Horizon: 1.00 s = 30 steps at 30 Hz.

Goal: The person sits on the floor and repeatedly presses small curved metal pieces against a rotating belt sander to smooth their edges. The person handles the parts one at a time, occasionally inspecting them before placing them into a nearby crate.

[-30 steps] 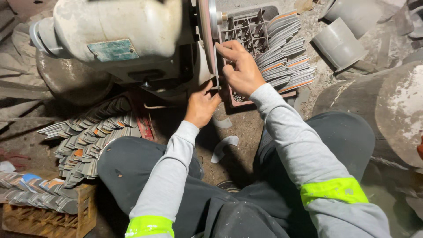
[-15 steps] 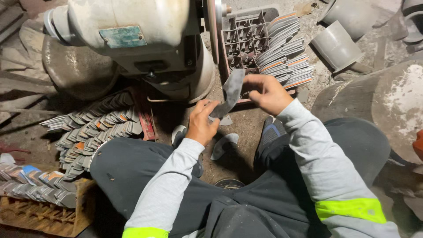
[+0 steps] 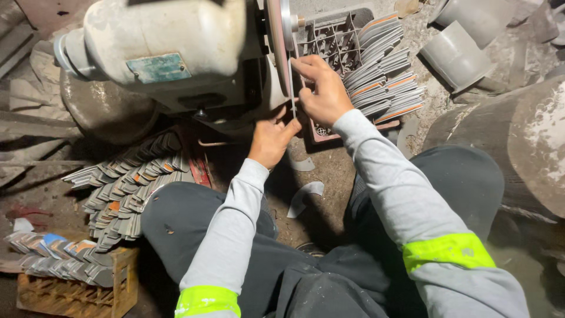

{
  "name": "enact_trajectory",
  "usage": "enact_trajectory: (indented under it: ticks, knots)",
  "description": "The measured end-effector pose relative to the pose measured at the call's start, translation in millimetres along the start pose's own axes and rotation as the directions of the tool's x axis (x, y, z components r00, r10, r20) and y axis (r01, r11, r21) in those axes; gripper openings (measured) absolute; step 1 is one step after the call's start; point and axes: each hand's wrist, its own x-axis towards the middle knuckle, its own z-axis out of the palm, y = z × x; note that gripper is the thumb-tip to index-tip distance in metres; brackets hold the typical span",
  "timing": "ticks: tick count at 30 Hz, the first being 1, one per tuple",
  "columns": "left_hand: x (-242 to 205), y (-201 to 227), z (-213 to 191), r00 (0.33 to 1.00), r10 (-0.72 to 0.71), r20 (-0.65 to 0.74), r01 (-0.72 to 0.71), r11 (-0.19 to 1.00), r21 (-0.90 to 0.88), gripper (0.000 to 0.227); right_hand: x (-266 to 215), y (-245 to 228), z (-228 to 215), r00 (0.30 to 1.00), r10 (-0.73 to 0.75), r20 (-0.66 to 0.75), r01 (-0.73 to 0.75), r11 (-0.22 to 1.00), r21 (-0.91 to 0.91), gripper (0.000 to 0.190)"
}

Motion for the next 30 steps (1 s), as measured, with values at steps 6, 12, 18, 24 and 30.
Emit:
enact_trajectory:
  ticks: [6, 12, 18, 24, 30]
  knots:
    - [3, 0, -3, 0.997, 0.024, -0.068, -0.007, 0.969, 0.248, 0.034, 11, 3, 2, 0.999, -0.011, -0.041, 0.009, 0.999, -0.045, 0.054]
    - [-39, 15, 10, 0.996, -0.055, 0.064, 0.053, 0.998, 0.027, 0.042, -22, -14, -2, 0.997, -0.072, -0.022, 0.071, 0.996, -0.057, 0.055]
    - [-92, 22, 28, 0.991, 0.129, 0.013, -0.108, 0.759, 0.642, 0.056, -80, -18, -38, 0.903, 0.099, 0.419, -0.263, 0.897, 0.354, 0.041]
    - [-85, 40, 30, 0.972, 0.229, 0.054, -0.186, 0.607, 0.772, 0.061, -73, -13, -47, 0.893, 0.279, 0.353, -0.443, 0.678, 0.586, 0.037]
    - [-50, 15, 24, 0.992, 0.123, -0.039, -0.093, 0.893, 0.440, 0.053, -42, -11, -18, 0.995, -0.028, 0.095, 0.008, 0.980, 0.199, 0.041]
